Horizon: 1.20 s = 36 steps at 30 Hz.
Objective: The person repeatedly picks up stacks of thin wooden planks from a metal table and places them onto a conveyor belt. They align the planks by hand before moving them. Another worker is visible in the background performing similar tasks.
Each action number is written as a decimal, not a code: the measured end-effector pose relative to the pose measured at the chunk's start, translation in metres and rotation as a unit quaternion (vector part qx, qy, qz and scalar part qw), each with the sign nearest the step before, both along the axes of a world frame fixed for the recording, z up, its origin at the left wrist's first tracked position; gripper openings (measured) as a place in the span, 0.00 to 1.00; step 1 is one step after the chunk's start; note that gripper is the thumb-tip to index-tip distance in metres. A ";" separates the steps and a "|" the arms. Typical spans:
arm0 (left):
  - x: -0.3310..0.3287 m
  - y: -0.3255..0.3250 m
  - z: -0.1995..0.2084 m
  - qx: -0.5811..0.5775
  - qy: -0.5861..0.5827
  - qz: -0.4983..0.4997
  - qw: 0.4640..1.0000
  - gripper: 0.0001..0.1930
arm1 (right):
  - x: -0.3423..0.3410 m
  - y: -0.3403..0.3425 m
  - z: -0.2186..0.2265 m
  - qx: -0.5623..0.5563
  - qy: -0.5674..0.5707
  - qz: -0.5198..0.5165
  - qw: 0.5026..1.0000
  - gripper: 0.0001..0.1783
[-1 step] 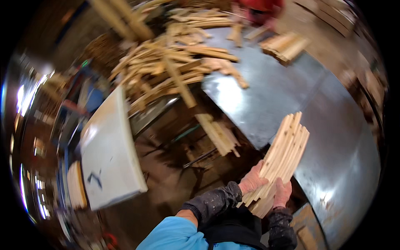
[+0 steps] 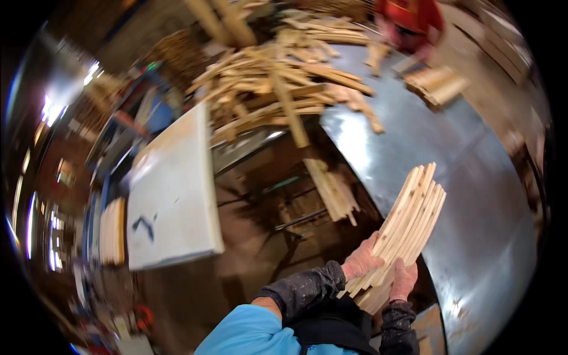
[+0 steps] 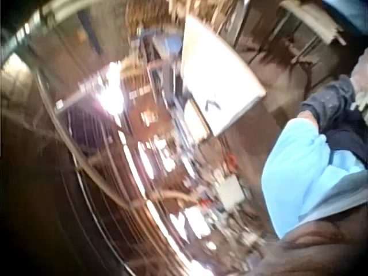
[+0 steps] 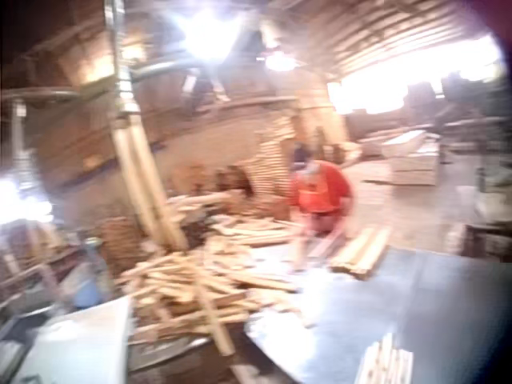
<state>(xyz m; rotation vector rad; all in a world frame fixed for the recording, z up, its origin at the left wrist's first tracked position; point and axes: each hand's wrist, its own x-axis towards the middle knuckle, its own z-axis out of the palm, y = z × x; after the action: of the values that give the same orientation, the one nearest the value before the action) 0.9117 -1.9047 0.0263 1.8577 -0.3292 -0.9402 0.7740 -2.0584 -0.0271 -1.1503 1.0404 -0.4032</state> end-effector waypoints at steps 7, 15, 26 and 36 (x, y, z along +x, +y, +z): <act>-0.022 0.169 0.097 -0.098 -0.053 0.279 0.954 0.55 | 0.087 0.110 0.099 -0.134 -0.081 0.291 0.944 0.35; -0.086 0.406 0.152 -0.155 -0.095 0.482 0.857 0.57 | 0.129 0.341 0.208 -0.287 -0.102 0.554 0.775 0.30; -0.099 0.787 0.190 -0.048 -0.169 0.415 0.893 0.47 | 0.129 0.703 0.229 -0.309 -0.060 0.661 0.681 0.36; -0.047 0.978 0.210 0.402 -0.154 0.418 0.800 0.53 | 0.178 0.959 0.237 -0.327 -0.094 0.637 0.692 0.41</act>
<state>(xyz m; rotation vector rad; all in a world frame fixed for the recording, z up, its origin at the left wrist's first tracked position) 0.8645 -0.9266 0.2367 2.5563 0.8031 -0.1096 0.9519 -1.0994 0.2100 -2.1157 -0.3174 0.2877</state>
